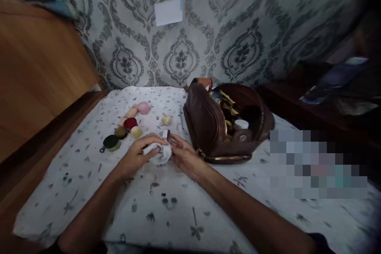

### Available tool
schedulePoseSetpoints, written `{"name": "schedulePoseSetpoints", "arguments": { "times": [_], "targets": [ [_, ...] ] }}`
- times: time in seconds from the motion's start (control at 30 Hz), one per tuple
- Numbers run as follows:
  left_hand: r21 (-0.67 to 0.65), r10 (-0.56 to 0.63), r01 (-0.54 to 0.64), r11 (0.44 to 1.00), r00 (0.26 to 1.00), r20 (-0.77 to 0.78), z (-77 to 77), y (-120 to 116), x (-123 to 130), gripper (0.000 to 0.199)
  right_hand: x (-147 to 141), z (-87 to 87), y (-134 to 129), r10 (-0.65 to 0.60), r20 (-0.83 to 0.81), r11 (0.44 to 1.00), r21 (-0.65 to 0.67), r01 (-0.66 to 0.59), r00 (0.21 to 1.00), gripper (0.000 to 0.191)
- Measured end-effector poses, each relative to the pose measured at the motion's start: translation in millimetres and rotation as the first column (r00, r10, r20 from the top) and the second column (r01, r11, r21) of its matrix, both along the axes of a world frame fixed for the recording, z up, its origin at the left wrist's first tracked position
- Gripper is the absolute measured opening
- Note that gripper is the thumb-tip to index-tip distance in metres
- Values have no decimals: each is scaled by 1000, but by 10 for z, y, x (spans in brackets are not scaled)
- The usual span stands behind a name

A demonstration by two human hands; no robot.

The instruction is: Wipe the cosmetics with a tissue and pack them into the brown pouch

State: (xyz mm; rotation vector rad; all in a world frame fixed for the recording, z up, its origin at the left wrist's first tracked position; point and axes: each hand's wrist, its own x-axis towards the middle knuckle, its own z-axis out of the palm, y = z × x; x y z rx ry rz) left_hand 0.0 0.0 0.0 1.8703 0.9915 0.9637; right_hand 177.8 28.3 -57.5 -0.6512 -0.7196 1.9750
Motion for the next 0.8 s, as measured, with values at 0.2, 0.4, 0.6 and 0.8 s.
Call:
{"name": "schedulePoseSetpoints", "arguments": {
  "times": [0.2, 0.4, 0.6, 0.8],
  "targets": [
    [-59, 308, -302, 951, 934, 184, -59, 26, -39, 19, 20, 55, -85, 63, -5, 997, 35, -63, 998, 60],
    [14, 509, -521, 853, 839, 191, -166, 68, 0, 23, -10, 89, -142, 162, 51, 984, 73, -165, 986, 51],
    [264, 362, -361, 895, 931, 45, -193, 37, 56, 17, -22, 41, -135, 144, 49, 975, 164, -150, 988, 51],
    [203, 141, -133, 970, 989, -30, -103, 21, 35, 16, 2, 36, -48, 12, -28, 991, 131, -8, 1000, 43]
  ]
}}
